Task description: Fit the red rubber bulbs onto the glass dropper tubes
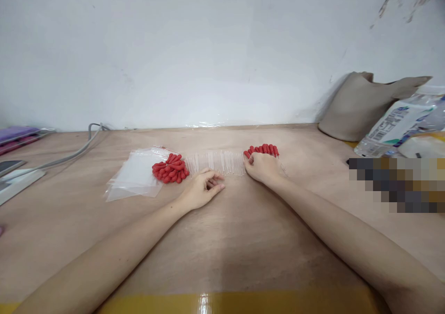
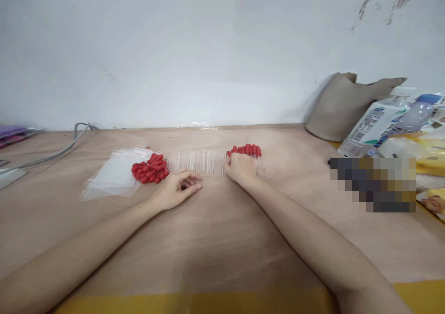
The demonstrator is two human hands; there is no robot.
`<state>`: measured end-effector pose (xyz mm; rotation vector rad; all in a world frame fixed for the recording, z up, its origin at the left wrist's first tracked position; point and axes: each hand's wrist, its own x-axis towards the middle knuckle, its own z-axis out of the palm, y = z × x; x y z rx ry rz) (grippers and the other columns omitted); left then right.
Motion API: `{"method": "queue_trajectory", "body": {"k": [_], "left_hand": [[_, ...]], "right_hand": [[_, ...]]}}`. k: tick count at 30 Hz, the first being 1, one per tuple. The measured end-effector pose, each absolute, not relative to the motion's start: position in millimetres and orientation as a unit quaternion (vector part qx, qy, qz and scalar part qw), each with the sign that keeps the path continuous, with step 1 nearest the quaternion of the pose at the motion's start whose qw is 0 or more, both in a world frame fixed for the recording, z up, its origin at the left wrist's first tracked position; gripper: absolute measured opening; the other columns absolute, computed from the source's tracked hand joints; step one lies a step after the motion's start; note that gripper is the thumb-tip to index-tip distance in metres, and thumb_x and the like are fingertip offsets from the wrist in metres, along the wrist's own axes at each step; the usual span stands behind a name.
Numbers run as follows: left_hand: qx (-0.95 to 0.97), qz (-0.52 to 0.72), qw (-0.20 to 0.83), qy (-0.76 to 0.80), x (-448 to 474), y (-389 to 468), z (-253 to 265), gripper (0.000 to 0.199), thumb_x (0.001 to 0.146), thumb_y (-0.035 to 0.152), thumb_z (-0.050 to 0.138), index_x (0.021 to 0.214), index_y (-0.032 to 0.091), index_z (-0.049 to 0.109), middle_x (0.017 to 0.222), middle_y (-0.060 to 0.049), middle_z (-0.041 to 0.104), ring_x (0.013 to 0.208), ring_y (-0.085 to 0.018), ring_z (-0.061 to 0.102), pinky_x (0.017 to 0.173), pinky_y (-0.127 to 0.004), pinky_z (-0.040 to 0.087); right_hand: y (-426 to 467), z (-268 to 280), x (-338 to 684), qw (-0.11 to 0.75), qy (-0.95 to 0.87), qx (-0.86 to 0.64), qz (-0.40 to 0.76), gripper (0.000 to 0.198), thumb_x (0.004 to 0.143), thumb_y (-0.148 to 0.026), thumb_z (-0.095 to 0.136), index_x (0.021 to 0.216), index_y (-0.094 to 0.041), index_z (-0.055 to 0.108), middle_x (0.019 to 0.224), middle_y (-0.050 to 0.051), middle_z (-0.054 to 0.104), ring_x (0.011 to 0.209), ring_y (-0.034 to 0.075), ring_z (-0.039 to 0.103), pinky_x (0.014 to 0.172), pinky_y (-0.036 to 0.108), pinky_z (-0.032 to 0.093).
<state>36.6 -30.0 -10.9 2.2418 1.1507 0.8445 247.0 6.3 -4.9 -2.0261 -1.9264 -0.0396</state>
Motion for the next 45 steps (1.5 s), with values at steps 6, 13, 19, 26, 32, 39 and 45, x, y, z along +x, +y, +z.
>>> {"method": "queue_trajectory", "body": {"k": [6,13,19,26,32,39,45], "left_hand": [[0.821,0.307,0.241,0.416,36.1,-30.3,-11.0,0.016,0.078,0.029,0.057,0.088,0.016,0.061,0.086,-0.003,0.054,0.07,-0.011,0.058,0.062,-0.024,0.052],[0.819,0.304,0.25,0.417,36.4,-31.1,-10.4,0.016,0.078,0.028,0.057,0.088,0.016,0.061,0.087,-0.003,0.055,0.07,-0.011,0.059,0.063,-0.024,0.052],[0.821,0.306,0.248,0.414,36.4,-31.0,-9.6,0.017,0.078,0.03,0.057,0.088,0.017,0.061,0.087,-0.003,0.056,0.07,-0.011,0.059,0.063,-0.025,0.052],[0.828,0.307,0.226,0.41,37.2,-32.5,-10.1,0.017,0.079,0.03,0.055,0.088,0.017,0.061,0.086,-0.004,0.055,0.069,-0.012,0.057,0.06,-0.024,0.049],[0.855,0.315,-0.008,0.411,20.5,-17.0,9.2,0.021,0.081,0.031,0.051,0.073,0.016,0.062,0.076,-0.005,0.056,0.074,-0.017,0.053,0.073,-0.032,0.043],[0.89,0.129,-0.094,0.427,-44.9,20.8,53.0,0.028,0.082,0.022,0.039,0.093,0.016,0.064,0.088,-0.009,0.058,0.083,-0.021,0.053,0.074,-0.032,0.042],[0.903,0.05,-0.049,0.423,-61.9,27.0,53.5,0.025,0.08,0.032,0.045,0.085,0.022,0.067,0.087,-0.005,0.058,0.079,-0.019,0.055,0.072,-0.028,0.04]], "right_hand": [[24.5,0.8,242.6,0.15,-0.656,-0.74,0.007,0.031,0.081,-0.036,0.041,0.076,-0.016,0.065,0.079,0.011,0.064,0.086,0.027,0.058,0.074,0.039,0.039],[29.7,6.5,236.6,0.12,-0.655,-0.744,0.051,0.03,0.078,-0.039,0.045,0.085,-0.018,0.065,0.088,0.012,0.064,0.09,0.027,0.058,0.075,0.039,0.041],[28.6,8.3,231.1,0.092,-0.644,-0.757,0.066,0.03,0.078,-0.036,0.048,0.092,-0.016,0.065,0.092,0.013,0.064,0.092,0.025,0.058,0.073,0.032,0.042],[26.6,3.5,231.0,0.118,-0.649,-0.749,0.053,0.03,0.081,-0.036,0.042,0.085,-0.016,0.064,0.085,0.013,0.065,0.085,0.026,0.06,0.065,0.033,0.041],[4.2,-12.3,228.7,0.228,-0.705,-0.667,-0.077,0.031,0.087,-0.031,0.031,0.09,-0.013,0.056,0.081,0.012,0.062,0.076,0.022,0.058,0.064,0.03,0.037],[-16.6,-37.3,243.0,0.341,-0.798,-0.494,-0.058,0.025,0.089,-0.025,0.031,0.085,-0.013,0.052,0.079,0.008,0.057,0.073,0.018,0.052,0.066,0.029,0.039],[-21.3,-42.9,249.8,0.386,-0.804,-0.451,-0.028,0.024,0.088,-0.023,0.035,0.104,-0.016,0.051,0.089,0.008,0.059,0.084,0.019,0.055,0.076,0.032,0.043]]}}
